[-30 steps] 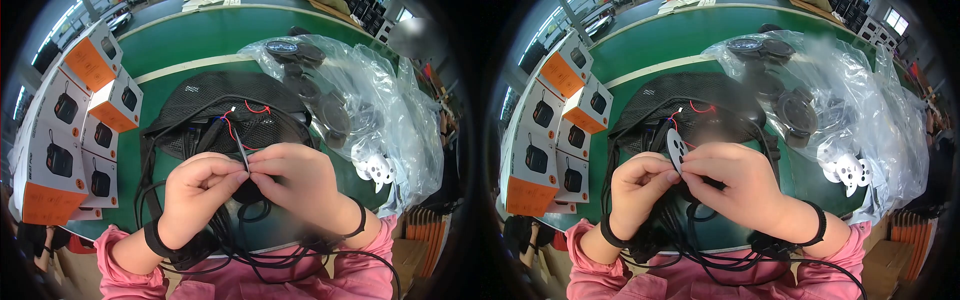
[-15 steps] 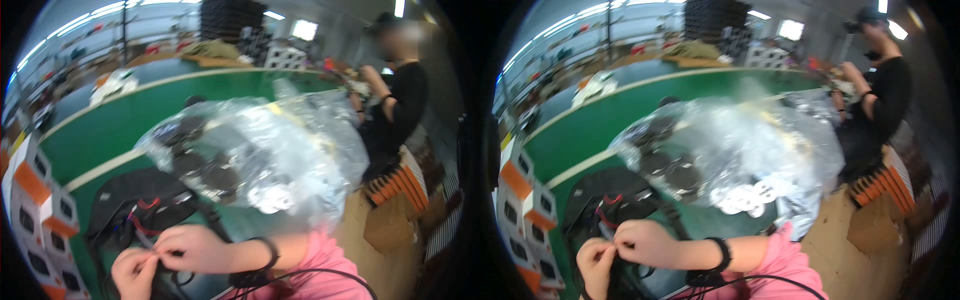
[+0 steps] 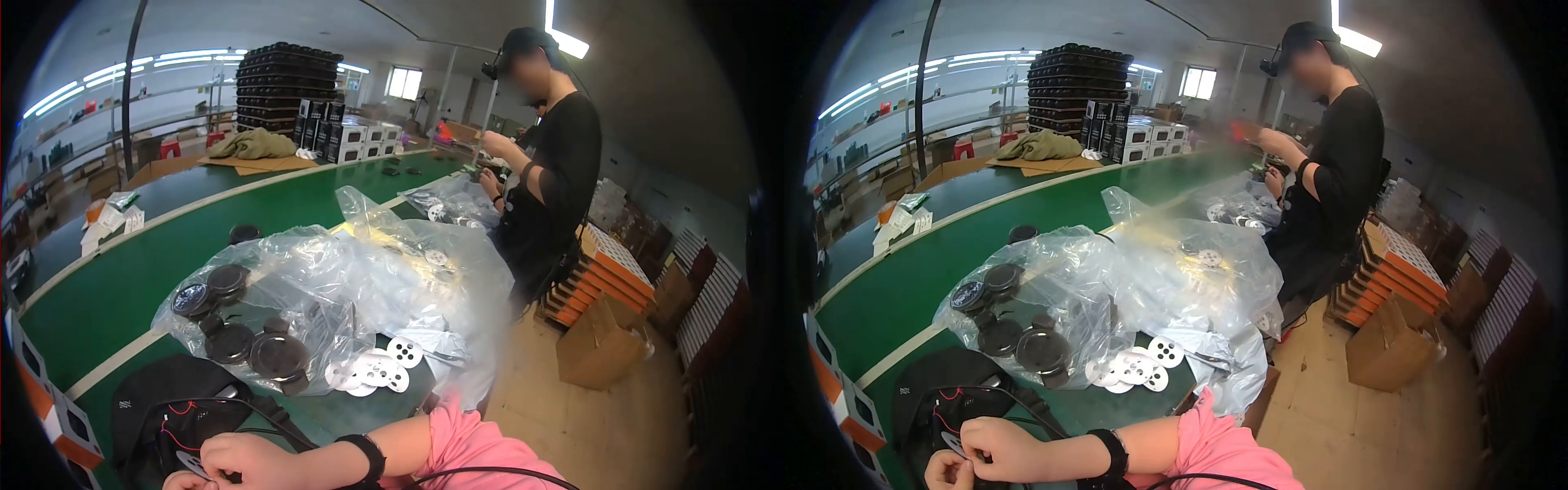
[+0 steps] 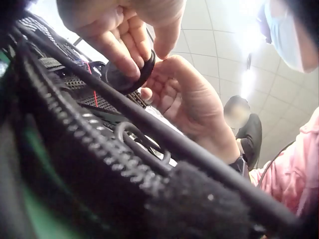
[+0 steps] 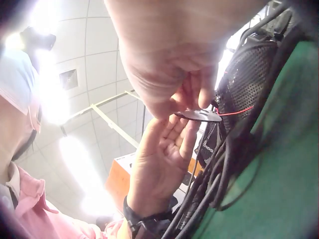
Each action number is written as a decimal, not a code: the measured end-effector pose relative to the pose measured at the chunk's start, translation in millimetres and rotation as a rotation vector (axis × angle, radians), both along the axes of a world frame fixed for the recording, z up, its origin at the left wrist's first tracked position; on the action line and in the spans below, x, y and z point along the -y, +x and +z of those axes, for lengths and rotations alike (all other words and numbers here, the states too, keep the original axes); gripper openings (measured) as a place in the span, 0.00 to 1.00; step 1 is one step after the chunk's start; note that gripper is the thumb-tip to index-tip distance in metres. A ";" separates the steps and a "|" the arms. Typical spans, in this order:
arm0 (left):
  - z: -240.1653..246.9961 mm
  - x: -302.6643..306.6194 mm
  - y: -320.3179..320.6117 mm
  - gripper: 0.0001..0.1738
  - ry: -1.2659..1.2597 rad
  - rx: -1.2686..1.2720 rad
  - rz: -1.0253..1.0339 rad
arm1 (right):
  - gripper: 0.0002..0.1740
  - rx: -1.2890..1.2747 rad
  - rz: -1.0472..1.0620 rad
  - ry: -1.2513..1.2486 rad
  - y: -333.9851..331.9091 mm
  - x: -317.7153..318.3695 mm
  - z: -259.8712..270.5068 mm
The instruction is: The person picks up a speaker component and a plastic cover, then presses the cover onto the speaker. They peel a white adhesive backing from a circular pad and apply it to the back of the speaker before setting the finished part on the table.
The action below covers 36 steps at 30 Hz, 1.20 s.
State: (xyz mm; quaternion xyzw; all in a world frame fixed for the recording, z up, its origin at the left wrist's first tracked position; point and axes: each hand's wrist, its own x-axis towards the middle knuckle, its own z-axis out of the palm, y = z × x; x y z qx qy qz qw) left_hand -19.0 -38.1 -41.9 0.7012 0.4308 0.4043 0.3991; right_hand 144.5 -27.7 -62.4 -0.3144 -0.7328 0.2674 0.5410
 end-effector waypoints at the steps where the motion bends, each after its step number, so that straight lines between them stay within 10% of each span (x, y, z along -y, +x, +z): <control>1: -1.0 -0.8 -0.7 0.03 -0.013 -0.013 0.001 | 0.09 0.018 -0.012 0.047 -0.2 -1.6 -3.0; 17: 15.5 2.4 2.4 0.09 -0.379 0.464 0.012 | 0.05 -0.636 0.434 -0.794 33.9 -8.0 30.2; 23: -0.9 -3.7 1.7 0.08 -0.238 0.426 0.058 | 0.04 -0.434 0.141 -0.565 79.5 41.2 59.4; 25: 1.4 -3.6 5.4 0.08 -0.258 0.408 0.099 | 0.07 -0.107 -0.269 -0.182 102.4 52.8 52.0; 29: 2.3 -3.6 5.1 0.07 -0.321 0.467 0.059 | 0.03 -0.013 -1.115 -0.199 151.0 65.2 33.0; 36: -5.6 -6.3 2.2 0.06 -0.356 0.468 0.030 | 0.04 0.553 -1.040 -0.257 167.1 63.1 12.5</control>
